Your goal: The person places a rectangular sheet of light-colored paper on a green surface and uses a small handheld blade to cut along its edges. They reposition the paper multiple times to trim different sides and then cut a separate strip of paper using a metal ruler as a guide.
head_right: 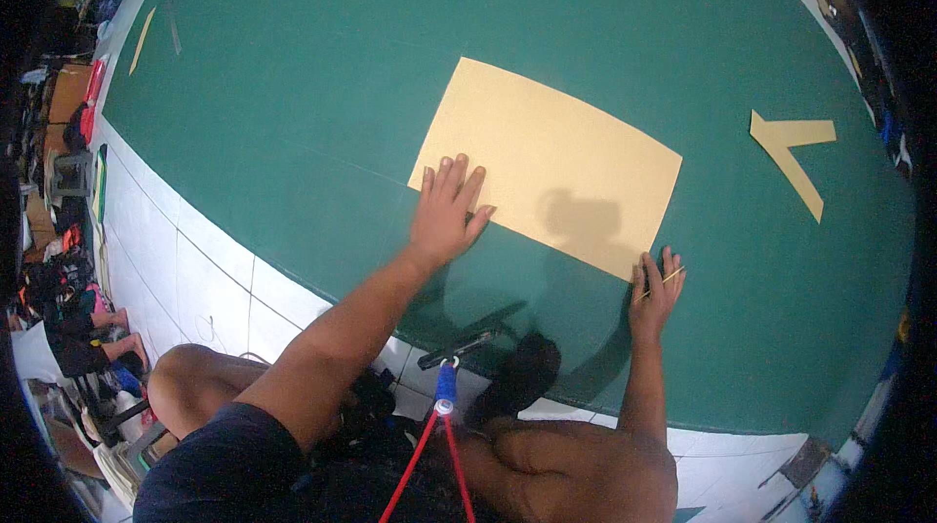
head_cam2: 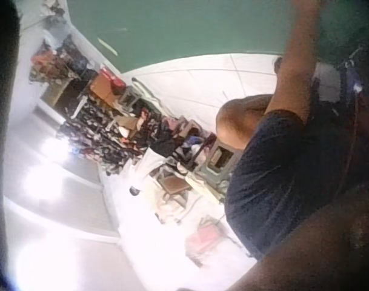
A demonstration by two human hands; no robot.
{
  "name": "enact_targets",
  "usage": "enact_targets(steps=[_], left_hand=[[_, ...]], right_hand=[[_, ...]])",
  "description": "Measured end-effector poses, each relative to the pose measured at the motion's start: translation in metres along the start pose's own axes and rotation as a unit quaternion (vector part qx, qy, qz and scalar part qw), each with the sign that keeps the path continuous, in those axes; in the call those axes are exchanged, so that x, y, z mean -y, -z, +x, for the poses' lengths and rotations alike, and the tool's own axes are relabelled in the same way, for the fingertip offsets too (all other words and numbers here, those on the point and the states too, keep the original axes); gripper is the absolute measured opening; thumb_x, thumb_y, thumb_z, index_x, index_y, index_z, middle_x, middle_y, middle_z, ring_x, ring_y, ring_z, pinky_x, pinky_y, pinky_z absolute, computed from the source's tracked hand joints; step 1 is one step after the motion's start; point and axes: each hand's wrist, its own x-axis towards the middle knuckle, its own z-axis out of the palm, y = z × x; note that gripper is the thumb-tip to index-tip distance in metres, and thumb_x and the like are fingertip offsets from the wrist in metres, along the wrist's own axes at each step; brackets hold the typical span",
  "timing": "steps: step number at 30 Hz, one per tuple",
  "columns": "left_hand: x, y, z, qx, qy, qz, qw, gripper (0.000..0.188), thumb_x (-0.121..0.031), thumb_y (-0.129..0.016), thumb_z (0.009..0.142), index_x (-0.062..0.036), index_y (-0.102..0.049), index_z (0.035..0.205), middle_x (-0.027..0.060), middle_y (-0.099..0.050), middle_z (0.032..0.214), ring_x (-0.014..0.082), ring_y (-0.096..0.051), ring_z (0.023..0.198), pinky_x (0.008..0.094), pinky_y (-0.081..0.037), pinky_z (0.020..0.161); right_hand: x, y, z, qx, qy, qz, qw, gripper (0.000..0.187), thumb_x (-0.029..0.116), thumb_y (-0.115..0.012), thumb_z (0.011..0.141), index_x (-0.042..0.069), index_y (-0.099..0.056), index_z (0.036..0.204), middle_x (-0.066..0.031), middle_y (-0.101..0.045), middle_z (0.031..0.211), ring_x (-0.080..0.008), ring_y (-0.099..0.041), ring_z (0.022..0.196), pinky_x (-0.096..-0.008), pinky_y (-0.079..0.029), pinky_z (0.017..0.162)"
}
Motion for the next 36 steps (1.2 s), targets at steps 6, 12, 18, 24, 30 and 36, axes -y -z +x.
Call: enact_targets(steps=[6,12,18,24,30,36], left_hand=[[-0.001,0.000,0.002,0.002,0.001,0.004,1.000,0.064,-0.044,-0.059,0.101,-0.0095,-0.047,0.153,0.0245,-0.033,0.162,0.0450,-0.029,0.152,0.0609,-0.018,0.124],[0.002,-0.001,-0.001,0.002,0.002,-0.003,1.000,0.066,-0.046,-0.059,0.100,-0.0084,-0.046,0.154,0.0248,-0.033,0.162,0.0452,-0.028,0.152,0.0621,-0.018,0.124],[0.003,0.002,0.001,0.010,-0.009,-0.016,1.000,0.070,-0.048,-0.059,0.100,-0.0079,-0.043,0.155,0.0258,-0.031,0.163,0.0449,-0.025,0.153,0.0621,-0.015,0.125],[0.000,-0.001,0.000,0.032,0.010,0.005,0.999,0.071,-0.048,-0.056,0.101,-0.0037,-0.041,0.155,0.0280,-0.026,0.164,0.0461,-0.021,0.154,0.0639,-0.010,0.125],[-0.005,0.005,0.003,0.076,0.015,0.010,0.997,0.070,-0.050,-0.045,0.106,-0.0034,-0.036,0.158,0.0277,-0.023,0.166,0.0448,-0.016,0.156,0.0654,-0.007,0.125],[0.000,-0.001,-0.001,0.035,-0.001,0.009,0.999,0.071,-0.046,-0.054,0.103,0.0004,-0.039,0.154,0.0318,-0.024,0.163,0.0514,-0.020,0.152,0.0670,-0.007,0.123]], right_hand=[[-0.002,0.003,0.001,0.003,0.007,-0.001,1.000,0.029,0.018,-0.070,0.098,0.010,-0.070,0.126,-0.0187,-0.052,0.153,-0.0406,-0.040,0.148,-0.0589,-0.023,0.124],[0.003,0.003,-0.002,0.004,0.003,0.006,1.000,0.030,0.015,-0.070,0.097,0.007,-0.069,0.126,-0.0216,-0.052,0.152,-0.0413,-0.041,0.147,-0.0588,-0.023,0.124],[0.002,0.003,-0.001,0.008,-0.001,0.007,1.000,0.031,0.015,-0.069,0.098,0.007,-0.068,0.128,-0.0211,-0.051,0.152,-0.0408,-0.040,0.148,-0.0589,-0.023,0.124],[0.015,0.012,0.002,0.010,-0.014,0.019,1.000,0.029,0.015,-0.070,0.098,0.007,-0.070,0.125,-0.0200,-0.054,0.150,-0.0400,-0.042,0.147,-0.0586,-0.025,0.124],[0.010,0.011,-0.001,-0.005,-0.014,0.026,1.000,0.029,0.013,-0.072,0.096,0.007,-0.071,0.124,-0.0172,-0.055,0.150,-0.0391,-0.042,0.147,-0.0587,-0.025,0.124],[0.010,0.006,-0.003,-0.008,-0.005,0.021,1.000,0.029,0.014,-0.072,0.096,0.008,-0.072,0.124,-0.0177,-0.055,0.150,-0.0390,-0.042,0.147,-0.0586,-0.024,0.124]])
